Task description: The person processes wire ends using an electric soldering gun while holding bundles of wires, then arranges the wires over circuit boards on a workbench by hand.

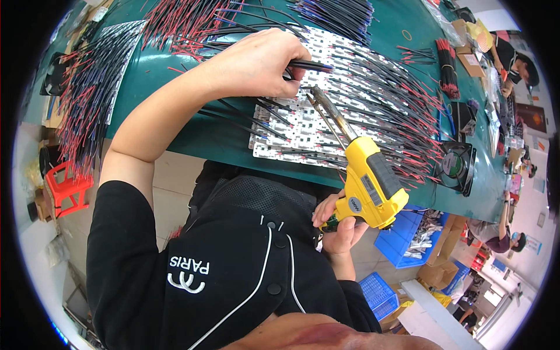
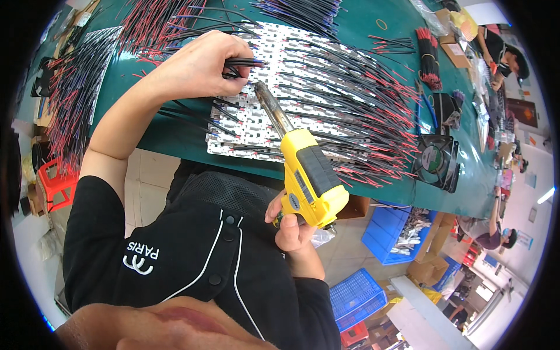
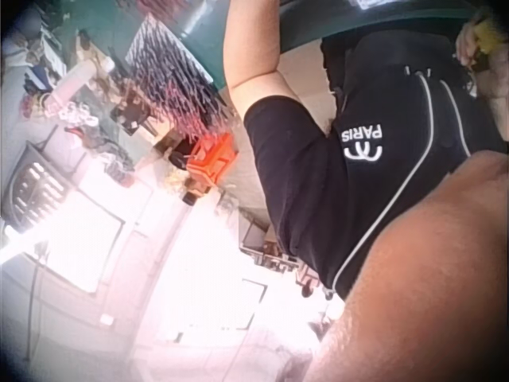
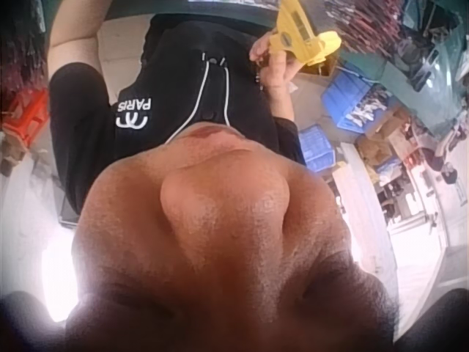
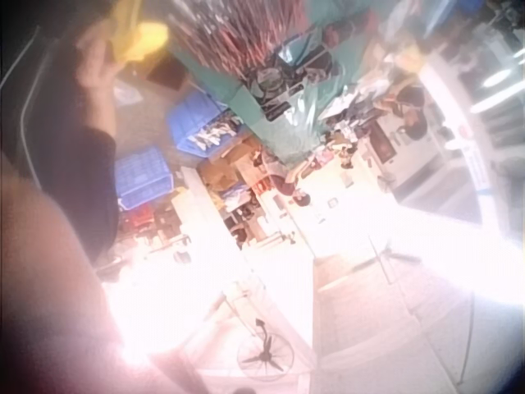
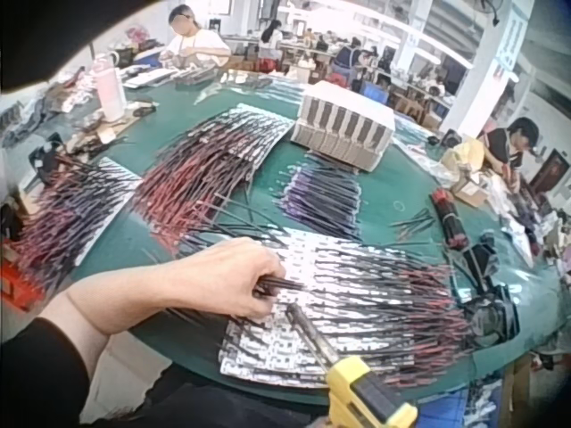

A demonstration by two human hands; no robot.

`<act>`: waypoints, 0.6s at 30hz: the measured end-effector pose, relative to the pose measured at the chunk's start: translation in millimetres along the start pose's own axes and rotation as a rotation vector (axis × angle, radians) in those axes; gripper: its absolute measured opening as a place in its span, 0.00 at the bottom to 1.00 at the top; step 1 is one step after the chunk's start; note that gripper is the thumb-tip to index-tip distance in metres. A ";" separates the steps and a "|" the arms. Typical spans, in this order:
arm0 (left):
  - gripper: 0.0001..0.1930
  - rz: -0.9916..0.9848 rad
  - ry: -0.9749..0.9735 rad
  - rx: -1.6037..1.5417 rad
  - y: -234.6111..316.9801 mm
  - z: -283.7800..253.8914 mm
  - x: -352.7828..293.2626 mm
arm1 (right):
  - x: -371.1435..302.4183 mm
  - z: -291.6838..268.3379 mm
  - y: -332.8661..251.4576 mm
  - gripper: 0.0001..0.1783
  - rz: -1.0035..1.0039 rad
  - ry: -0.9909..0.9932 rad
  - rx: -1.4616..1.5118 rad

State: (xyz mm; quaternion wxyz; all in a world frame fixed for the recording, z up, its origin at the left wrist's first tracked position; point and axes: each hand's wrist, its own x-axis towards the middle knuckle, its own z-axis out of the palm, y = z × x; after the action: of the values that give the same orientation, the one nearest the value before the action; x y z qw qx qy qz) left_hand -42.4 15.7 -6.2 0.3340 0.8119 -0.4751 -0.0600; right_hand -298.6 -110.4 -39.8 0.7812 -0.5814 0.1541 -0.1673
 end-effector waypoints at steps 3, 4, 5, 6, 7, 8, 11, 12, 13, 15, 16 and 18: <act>0.08 -0.021 -0.017 0.029 0.6 1.2 -1.2 | -0.3 -0.1 1.8 0.34 0.017 -0.017 -0.003; 0.09 -0.021 -0.008 0.032 0.2 2.4 -1.9 | -0.4 0.7 1.8 0.34 0.019 -0.016 -0.006; 0.09 -0.021 0.000 0.036 0.3 3.1 -2.4 | -0.5 1.4 1.6 0.35 0.022 -0.015 -0.008; 0.09 -0.022 -0.001 0.037 0.9 3.2 -2.9 | -0.6 2.0 1.2 0.35 0.022 -0.015 -0.007; 0.10 -0.016 -0.003 0.056 1.7 3.3 -3.3 | -0.6 2.6 0.7 0.35 0.034 -0.015 -0.008; 0.10 -0.011 -0.004 0.075 2.2 3.4 -3.5 | -0.8 3.0 0.6 0.35 0.046 -0.016 -0.008; 0.11 -0.010 0.012 0.090 1.1 5.1 -3.8 | -3.7 2.9 5.6 0.36 0.026 0.009 -0.001; 0.11 -0.010 0.012 0.092 0.2 5.6 -4.3 | -3.4 2.6 6.3 0.36 0.026 0.008 0.000; 0.11 0.002 0.020 0.099 -0.6 5.8 -4.6 | -2.9 2.3 6.7 0.38 0.022 0.002 -0.009; 0.11 0.014 0.029 0.107 -0.9 5.2 -4.2 | -2.0 2.9 5.6 0.39 0.016 -0.005 -0.017; 0.11 -0.006 0.004 0.099 -0.5 4.4 -3.7 | -1.5 4.5 2.6 0.41 -0.009 0.025 -0.016; 0.11 -0.026 -0.020 0.092 0.2 3.5 -3.8 | 0.4 5.7 -3.4 0.43 -0.036 0.053 -0.014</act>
State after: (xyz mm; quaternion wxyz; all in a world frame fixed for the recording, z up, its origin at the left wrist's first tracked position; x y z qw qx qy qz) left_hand -46.0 17.0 -9.5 0.2909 0.8317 -0.4702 -0.0505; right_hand -296.0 -106.6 -34.9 0.7695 -0.5849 0.1657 -0.1956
